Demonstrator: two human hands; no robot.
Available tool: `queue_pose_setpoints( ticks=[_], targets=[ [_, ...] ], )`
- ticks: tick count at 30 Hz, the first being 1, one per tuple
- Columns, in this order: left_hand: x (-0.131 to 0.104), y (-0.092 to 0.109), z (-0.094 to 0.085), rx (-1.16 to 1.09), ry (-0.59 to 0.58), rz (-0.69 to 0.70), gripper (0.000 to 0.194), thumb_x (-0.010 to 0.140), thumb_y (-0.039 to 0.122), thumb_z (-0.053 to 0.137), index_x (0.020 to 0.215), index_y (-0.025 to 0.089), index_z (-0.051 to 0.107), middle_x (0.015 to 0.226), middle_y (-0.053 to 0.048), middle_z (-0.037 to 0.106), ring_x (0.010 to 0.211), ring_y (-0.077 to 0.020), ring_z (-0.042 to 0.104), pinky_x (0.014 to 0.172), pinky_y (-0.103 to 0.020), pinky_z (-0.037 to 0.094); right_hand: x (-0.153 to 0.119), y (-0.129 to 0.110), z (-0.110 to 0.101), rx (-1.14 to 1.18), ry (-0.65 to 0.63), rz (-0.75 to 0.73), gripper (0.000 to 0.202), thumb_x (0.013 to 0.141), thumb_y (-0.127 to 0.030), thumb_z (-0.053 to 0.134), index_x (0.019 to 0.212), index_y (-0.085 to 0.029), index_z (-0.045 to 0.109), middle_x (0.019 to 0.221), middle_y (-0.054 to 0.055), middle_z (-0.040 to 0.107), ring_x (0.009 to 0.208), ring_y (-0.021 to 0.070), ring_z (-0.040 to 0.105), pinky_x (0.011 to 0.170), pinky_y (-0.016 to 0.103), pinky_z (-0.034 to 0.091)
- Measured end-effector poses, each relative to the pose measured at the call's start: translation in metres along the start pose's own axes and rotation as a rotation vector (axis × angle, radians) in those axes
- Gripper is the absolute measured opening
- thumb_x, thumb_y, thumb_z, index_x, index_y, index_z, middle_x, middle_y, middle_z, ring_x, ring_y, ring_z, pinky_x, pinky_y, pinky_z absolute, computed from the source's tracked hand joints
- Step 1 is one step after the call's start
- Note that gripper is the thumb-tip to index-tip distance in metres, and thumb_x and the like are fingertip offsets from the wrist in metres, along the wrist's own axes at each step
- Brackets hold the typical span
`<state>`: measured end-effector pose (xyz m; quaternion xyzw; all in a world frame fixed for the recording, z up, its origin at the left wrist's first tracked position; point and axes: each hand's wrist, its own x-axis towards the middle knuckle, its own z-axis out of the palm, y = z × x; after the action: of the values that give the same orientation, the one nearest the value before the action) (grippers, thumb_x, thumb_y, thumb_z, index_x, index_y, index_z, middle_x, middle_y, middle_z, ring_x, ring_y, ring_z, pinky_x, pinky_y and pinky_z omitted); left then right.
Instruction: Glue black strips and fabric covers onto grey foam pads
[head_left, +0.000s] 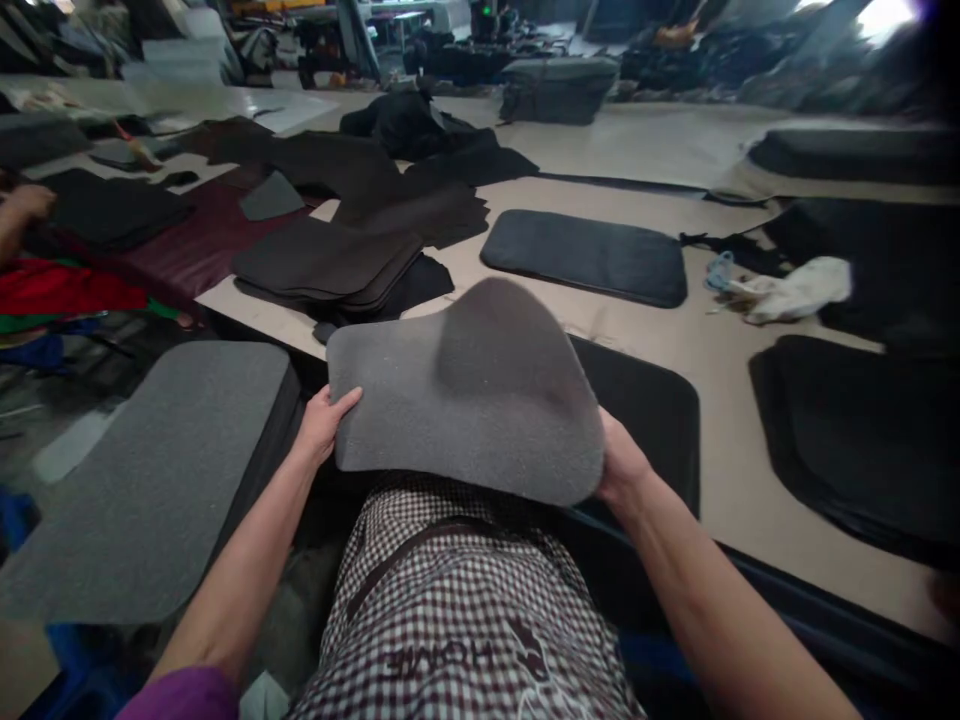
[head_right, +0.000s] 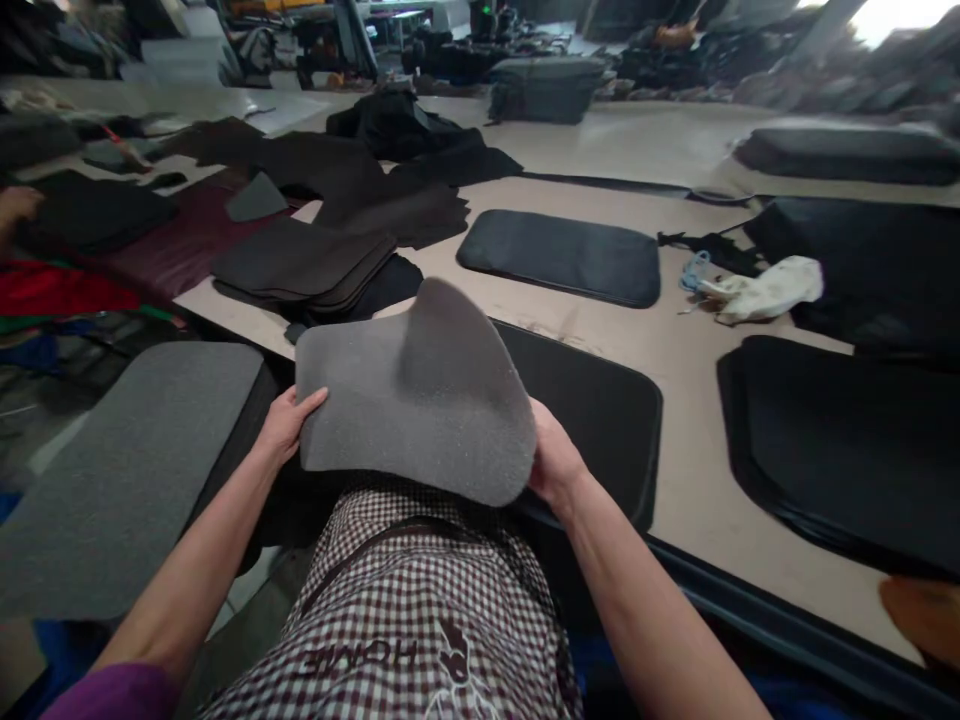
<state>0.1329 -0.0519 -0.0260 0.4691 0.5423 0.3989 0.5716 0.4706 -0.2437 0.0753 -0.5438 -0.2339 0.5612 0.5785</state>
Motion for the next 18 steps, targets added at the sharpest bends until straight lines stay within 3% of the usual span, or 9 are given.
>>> queue_pose_setpoints(
  ticks=[2,4,9,12,15,18],
  targets=[
    [-0.004,0.006,-0.001,-0.035,0.016,-0.004,0.063,0.065,0.046,0.092,0.117,0.018,0.071,0.113,-0.01,0.078,0.091,-0.0228,0.075,0.088,-0.039,0.062,-0.008,0.001,-0.008,0.053,-0.064,0.043,0.072,0.082,-0.088,0.059,0.11,-0.024,0.076,0.092,0.007,0.077,0.086,0.0262,0.074,0.068,0.036,0.061],
    [-0.005,0.013,-0.004,-0.022,0.029,0.023,0.062,0.066,0.044,0.092,0.119,0.019,0.071,0.114,-0.008,0.078,0.091,-0.0216,0.075,0.086,-0.037,0.062,-0.014,0.003,-0.013,0.082,-0.112,0.075,0.077,0.083,-0.091,0.053,0.116,-0.024,0.074,0.094,0.008,0.077,0.091,0.0271,0.074,0.072,0.037,0.061],
    [-0.002,0.029,-0.01,0.132,0.104,0.083,0.061,0.062,0.045,0.094,0.115,0.022,0.074,0.115,-0.006,0.078,0.092,-0.0219,0.075,0.082,-0.034,0.064,-0.01,0.003,-0.017,-0.006,-0.035,-0.069,0.068,0.081,-0.076,0.073,0.12,-0.021,0.071,0.107,0.009,0.076,0.096,0.0264,0.071,0.08,0.037,0.058],
    [-0.003,0.041,-0.009,0.193,0.132,0.096,0.062,0.061,0.044,0.094,0.118,0.027,0.074,0.116,-0.001,0.079,0.091,-0.0213,0.075,0.079,-0.034,0.066,-0.003,-0.003,-0.022,-0.224,0.027,-0.192,0.058,0.077,-0.06,0.083,0.115,-0.018,0.071,0.107,0.008,0.075,0.096,0.0251,0.069,0.081,0.035,0.056],
    [-0.009,0.065,-0.007,0.206,0.158,0.084,0.057,0.057,0.042,0.095,0.11,0.034,0.076,0.11,0.005,0.08,0.085,-0.0208,0.076,0.068,-0.033,0.066,-0.005,-0.011,-0.033,-0.495,0.148,-0.284,0.034,0.083,-0.047,0.076,0.099,-0.017,0.073,0.094,0.004,0.073,0.085,0.021,0.066,0.072,0.032,0.051],
    [-0.016,0.101,-0.003,0.248,0.126,0.054,0.045,0.056,0.039,0.092,0.099,0.04,0.079,0.098,0.011,0.081,0.072,-0.02,0.074,0.052,-0.03,0.06,-0.02,-0.019,-0.052,-0.507,0.19,-0.364,0.028,0.089,-0.046,0.069,0.097,-0.019,0.072,0.09,0.002,0.071,0.081,0.0182,0.064,0.069,0.03,0.05]
  ],
)
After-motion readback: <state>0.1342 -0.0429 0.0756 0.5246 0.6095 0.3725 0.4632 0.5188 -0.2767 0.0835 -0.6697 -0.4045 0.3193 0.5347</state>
